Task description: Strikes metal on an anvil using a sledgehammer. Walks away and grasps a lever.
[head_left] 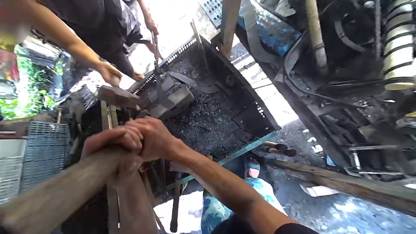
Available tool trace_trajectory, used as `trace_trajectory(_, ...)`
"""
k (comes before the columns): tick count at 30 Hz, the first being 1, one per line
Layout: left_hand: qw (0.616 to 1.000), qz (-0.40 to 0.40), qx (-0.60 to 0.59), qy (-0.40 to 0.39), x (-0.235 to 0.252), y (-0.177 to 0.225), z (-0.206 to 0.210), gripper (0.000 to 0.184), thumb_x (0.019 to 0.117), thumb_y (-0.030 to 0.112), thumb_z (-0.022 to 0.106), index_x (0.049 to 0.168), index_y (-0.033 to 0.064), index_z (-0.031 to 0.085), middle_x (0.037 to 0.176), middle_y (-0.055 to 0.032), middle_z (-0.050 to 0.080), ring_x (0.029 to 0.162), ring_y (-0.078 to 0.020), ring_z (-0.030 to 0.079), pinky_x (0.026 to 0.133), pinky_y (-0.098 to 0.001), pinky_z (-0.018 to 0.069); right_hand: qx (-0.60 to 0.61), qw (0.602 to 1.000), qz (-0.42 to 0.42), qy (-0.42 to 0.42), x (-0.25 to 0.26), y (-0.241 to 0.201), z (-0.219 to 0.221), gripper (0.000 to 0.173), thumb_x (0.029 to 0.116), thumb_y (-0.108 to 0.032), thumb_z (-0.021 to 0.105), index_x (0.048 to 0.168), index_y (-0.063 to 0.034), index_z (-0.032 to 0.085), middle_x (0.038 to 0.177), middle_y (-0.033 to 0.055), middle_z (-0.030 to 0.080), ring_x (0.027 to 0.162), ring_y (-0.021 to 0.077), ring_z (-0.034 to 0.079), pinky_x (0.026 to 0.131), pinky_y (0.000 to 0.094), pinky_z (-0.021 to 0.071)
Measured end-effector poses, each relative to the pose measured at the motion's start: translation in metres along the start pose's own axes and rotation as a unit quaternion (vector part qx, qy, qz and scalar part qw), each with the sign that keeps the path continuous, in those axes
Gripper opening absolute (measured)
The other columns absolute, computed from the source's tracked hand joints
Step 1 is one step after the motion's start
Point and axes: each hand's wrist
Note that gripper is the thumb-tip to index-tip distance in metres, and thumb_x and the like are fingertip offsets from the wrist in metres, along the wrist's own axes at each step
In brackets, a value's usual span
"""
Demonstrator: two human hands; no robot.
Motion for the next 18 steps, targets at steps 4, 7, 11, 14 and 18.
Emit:
trace_trajectory(4, 0.958, -0.257, 0.003, 0.127, -0.120, -0.179, 0.039, 0.036, 0.0901, 0.029, 0.078, 0.119, 0.0128, 0.065, 0.094, 0.0019, 0.070, 0.077, -0.0098, 0.066, 0.072, -0.0297, 0.0593, 0.018, 0.935, 0.340, -0.098, -0.131, 0.143, 0.034, 0.041, 0.0771, -0.039, 0.083, 0.110, -0.0181, 0.071, 0.092, 0.0031, 0.074, 0.086, 0.0215, 0.071, 0.074, 0.0539, 0.0598)
trace_trajectory(7, 0.859, -0.472, 0.015, 0.197, -0.188, -0.237, 0.066, 0.021, 0.0957, 0.022, 0.070, 0.107, 0.0042, 0.069, 0.069, -0.0064, 0.064, 0.058, -0.0193, 0.064, 0.060, -0.0409, 0.0596, 0.041, 0.833, 0.523, -0.175, -0.203, 0.178, 0.043, 0.041, 0.0765, -0.042, 0.076, 0.105, -0.0142, 0.071, 0.091, 0.0108, 0.072, 0.086, 0.0305, 0.070, 0.074, 0.0609, 0.0563)
trace_trajectory(11, 0.945, -0.263, -0.119, 0.154, -0.117, -0.091, 0.029, 0.044, 0.0938, 0.029, 0.070, 0.128, 0.0031, 0.061, 0.079, -0.0082, 0.066, 0.066, -0.0203, 0.065, 0.067, -0.0413, 0.0595, 0.003, 0.926, 0.329, -0.184, -0.133, 0.066, 0.015, 0.050, 0.0689, -0.043, 0.081, 0.111, -0.0187, 0.069, 0.092, 0.0056, 0.074, 0.087, 0.0272, 0.072, 0.072, 0.0599, 0.0582)
trace_trajectory(14, 0.990, -0.091, -0.056, 0.088, -0.037, 0.029, 0.014, 0.036, 0.0934, 0.035, 0.073, 0.119, 0.0113, 0.066, 0.073, -0.0013, 0.066, 0.060, -0.0155, 0.062, 0.061, -0.0354, 0.0571, 0.007, 0.976, 0.160, -0.148, -0.058, -0.032, -0.006, 0.056, 0.0658, -0.038, 0.085, 0.112, -0.0118, 0.068, 0.094, 0.0066, 0.073, 0.089, 0.0258, 0.071, 0.075, 0.0540, 0.0576)
trace_trajectory(18, 0.999, -0.004, 0.034, -0.036, 0.032, 0.083, -0.025, 0.035, 0.0875, 0.039, 0.078, 0.105, 0.0117, 0.066, 0.075, 0.0011, 0.065, 0.066, -0.0168, 0.065, 0.066, -0.0371, 0.0596, -0.028, 0.999, -0.036, -0.009, 0.035, -0.074, -0.017, 0.043, 0.0609, -0.030, 0.090, 0.096, -0.0120, 0.071, 0.081, 0.0013, 0.070, 0.075, 0.0183, 0.068, 0.065, 0.0426, 0.0552)
Point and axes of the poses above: each hand's wrist, its own x-axis towards the middle knuckle, its own z-axis out of the palm, y = z × x
